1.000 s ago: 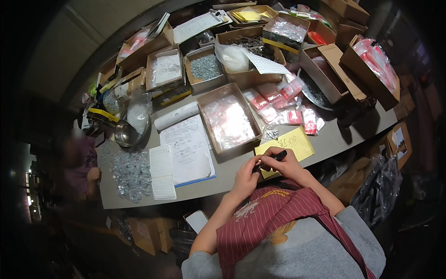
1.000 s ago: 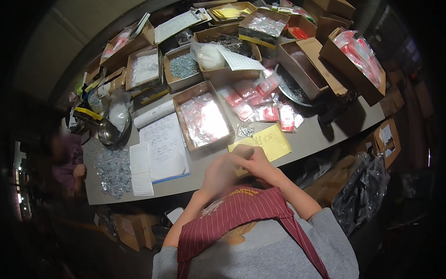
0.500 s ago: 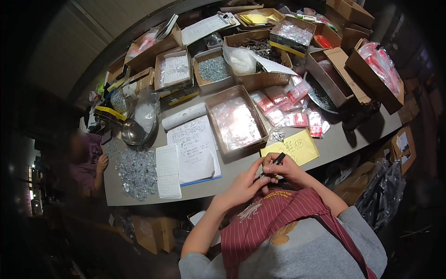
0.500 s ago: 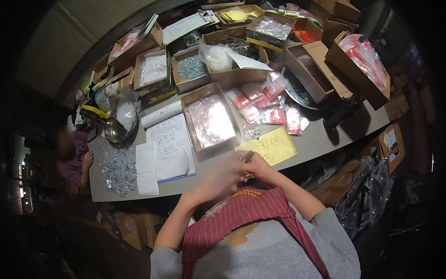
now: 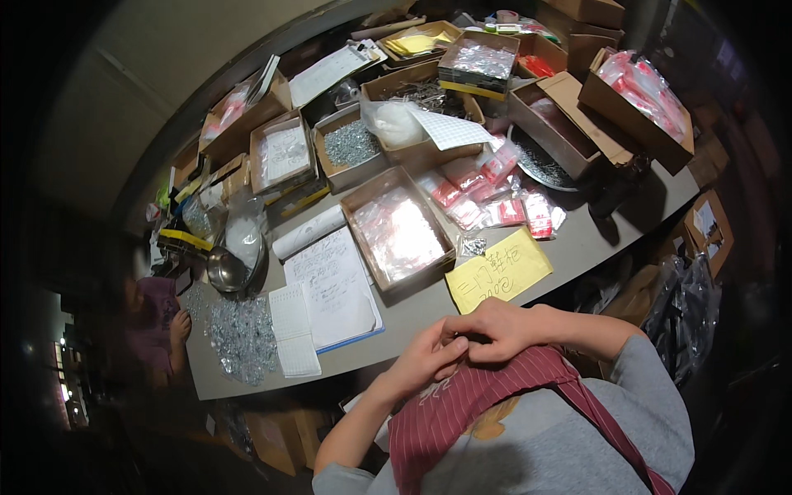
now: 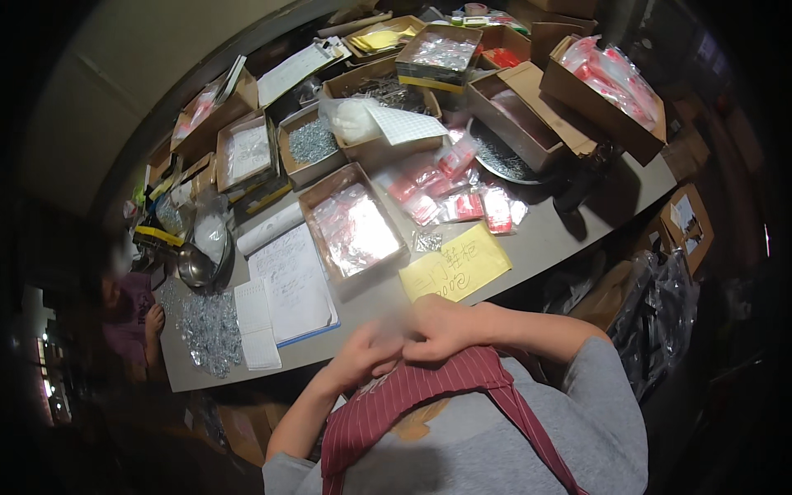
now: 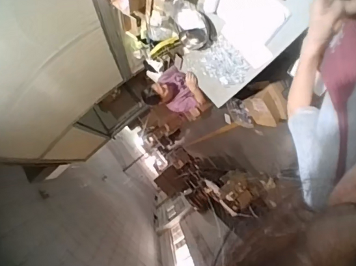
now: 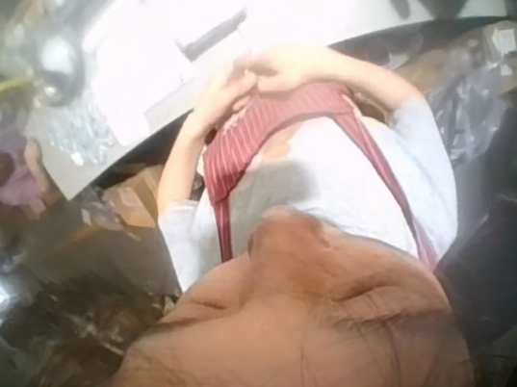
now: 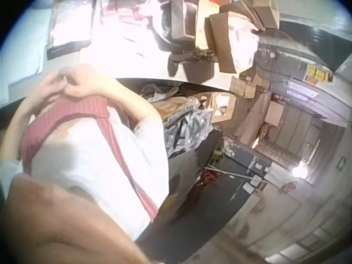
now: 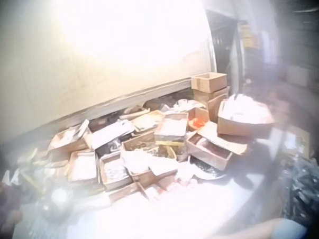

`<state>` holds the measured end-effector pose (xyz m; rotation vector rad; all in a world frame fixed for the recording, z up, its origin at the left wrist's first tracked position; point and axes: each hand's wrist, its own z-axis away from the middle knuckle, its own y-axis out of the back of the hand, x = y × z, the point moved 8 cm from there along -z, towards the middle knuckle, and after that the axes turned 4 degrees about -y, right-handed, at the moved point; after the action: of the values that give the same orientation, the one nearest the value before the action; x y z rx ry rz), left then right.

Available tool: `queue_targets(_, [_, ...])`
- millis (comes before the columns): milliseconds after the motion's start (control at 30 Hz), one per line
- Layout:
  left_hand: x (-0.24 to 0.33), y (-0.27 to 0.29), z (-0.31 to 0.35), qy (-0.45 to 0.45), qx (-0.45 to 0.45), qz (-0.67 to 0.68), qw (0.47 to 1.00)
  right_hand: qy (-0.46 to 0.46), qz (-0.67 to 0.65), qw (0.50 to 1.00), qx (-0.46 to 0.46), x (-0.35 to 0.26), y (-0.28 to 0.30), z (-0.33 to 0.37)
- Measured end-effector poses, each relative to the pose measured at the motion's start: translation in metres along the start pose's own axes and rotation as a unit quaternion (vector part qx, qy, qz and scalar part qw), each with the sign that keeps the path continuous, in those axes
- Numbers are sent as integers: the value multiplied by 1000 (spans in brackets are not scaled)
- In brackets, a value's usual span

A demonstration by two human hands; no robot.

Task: The person walks through a cluttered warehouse and approaches a table. They pick up a small bag of metal hardware, place it on the table, and write on a yellow notepad with a pen. They then write in a larger notebook and place the notepad into a box.

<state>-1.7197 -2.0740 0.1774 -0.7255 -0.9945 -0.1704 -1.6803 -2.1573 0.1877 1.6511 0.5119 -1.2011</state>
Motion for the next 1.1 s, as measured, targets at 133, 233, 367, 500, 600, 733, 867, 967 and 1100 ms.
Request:
queue_targets(133, [-9, -2, -6, -22, 78, 73, 994, 76, 34, 991, 102, -42, 23, 4])
queue_targets(233, [-44, 1, -9, 2, 108, 41, 993, 83, 67, 991, 79, -58, 32, 5])
queue_targets(367, [-48, 0, -14, 17, 87, 18, 996, 80, 92, 990, 69, -55, 27, 15])
queue_targets(500, [-28, -19, -25, 63, 43, -9, 997, 53, 22, 993, 101, -34, 19, 36])
queue_targets(600, [-26, -25, -32, 79, 28, -4, 996, 54, 21, 985, 162, -41, 29, 49])
queue_targets(733, [-8, -37, -47, 101, 9, -58, 993, 77, 21, 963, 256, -37, 38, 70])
queue_targets(867, [4, -34, -64, 75, -63, -371, 924, 51, -22, 949, 310, -8, 27, 77])
queue_targets(967, [-7, -6, -88, -23, 12, -368, 929, 1, -4, 948, 319, 37, 27, 83])
queue_targets(1100, [19, 41, -81, -48, 226, -555, 799, -272, 82, 844, 454, 128, 72, 161])
